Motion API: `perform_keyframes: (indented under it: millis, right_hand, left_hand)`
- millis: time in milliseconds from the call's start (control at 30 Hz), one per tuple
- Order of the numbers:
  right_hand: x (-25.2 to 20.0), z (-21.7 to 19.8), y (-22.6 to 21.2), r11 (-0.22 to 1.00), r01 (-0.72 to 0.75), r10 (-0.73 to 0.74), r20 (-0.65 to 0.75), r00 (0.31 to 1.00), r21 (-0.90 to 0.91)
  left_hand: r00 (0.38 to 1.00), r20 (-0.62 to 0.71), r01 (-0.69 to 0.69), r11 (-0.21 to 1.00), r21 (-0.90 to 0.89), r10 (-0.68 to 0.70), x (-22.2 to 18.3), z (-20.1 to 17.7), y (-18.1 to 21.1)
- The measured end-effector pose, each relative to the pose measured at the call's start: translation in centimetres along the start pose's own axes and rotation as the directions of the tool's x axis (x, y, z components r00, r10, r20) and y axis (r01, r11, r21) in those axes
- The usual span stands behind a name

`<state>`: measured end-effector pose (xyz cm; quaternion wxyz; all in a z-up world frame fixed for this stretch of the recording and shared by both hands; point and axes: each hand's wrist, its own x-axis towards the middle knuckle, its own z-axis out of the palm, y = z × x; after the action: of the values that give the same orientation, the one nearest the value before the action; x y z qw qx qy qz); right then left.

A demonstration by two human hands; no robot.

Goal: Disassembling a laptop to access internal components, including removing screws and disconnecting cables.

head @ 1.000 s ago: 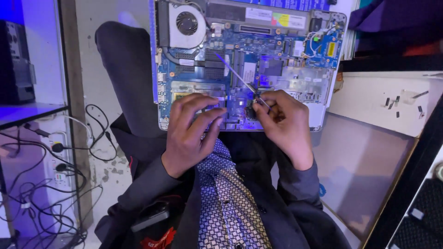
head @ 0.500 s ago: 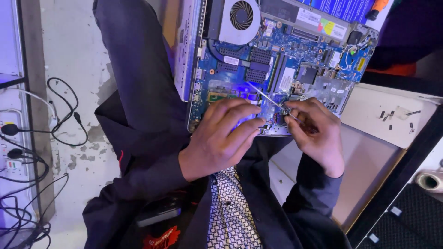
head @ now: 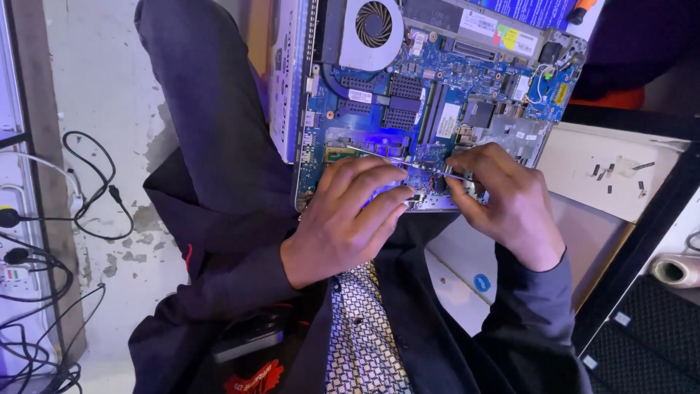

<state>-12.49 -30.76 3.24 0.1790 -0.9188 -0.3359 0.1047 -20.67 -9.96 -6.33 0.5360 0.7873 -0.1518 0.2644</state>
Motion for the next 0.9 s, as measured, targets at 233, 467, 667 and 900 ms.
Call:
perform_keyframes:
  millis: [233,467,667,900]
  right_hand:
    - [0.0,0.2,-0.3,0.987,0.039,-0.040,-0.003,0.999,-0.156]
    - [-0.1,0.4,-0.2,0.963,0.048,-0.045,0.018,0.999,-0.267]
    - [-0.1,0.5,0.6,0.944,0.100,-0.086,0.059,0.995,-0.314]
    - [-0.1,0.8,1.0,0.939,0.127,-0.105,0.083,0.991,-0.321]
  left_hand:
    - [1.000,-0.001,-0.023,0.999,0.026,0.023,-0.1,0.0,-0.2]
    - [1.000,-0.018,-0.010,1.000,-0.001,0.010,-0.2,-0.1,-0.1]
    - [1.000,-0.019,-0.019,1.000,-0.005,0.019,-0.1,-0.2,-0.1]
    - [0.999,-0.030,-0.032,0.999,-0.011,0.032,0.1,-0.3,-0.1]
